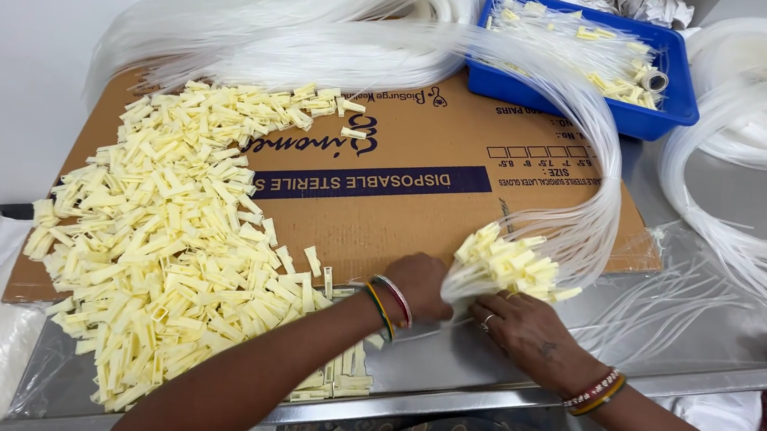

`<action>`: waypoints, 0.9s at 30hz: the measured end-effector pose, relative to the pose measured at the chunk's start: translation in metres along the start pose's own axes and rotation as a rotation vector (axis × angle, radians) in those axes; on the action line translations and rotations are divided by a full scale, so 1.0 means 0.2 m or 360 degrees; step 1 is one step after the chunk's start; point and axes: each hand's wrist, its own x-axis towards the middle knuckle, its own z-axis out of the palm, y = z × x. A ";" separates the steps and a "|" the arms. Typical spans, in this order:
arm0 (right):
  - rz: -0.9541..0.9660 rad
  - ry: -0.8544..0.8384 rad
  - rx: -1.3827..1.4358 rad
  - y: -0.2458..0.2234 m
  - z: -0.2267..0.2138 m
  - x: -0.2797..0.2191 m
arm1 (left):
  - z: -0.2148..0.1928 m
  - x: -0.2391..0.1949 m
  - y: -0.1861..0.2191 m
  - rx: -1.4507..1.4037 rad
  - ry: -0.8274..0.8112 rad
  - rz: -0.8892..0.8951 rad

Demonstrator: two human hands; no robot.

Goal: The person repeatedly picks small yellow plastic connectors and slides them onto the ends of long clear plastic tubing. They then gather the assembled pieces and place them into a blue tray. The process is repeated continuously throughout the clip.

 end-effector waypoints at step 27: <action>0.0112 0.0739 -0.0293 0.17 0.11 0.21 | -0.17 0.23 -0.12 -0.1106 -0.0508 -0.0263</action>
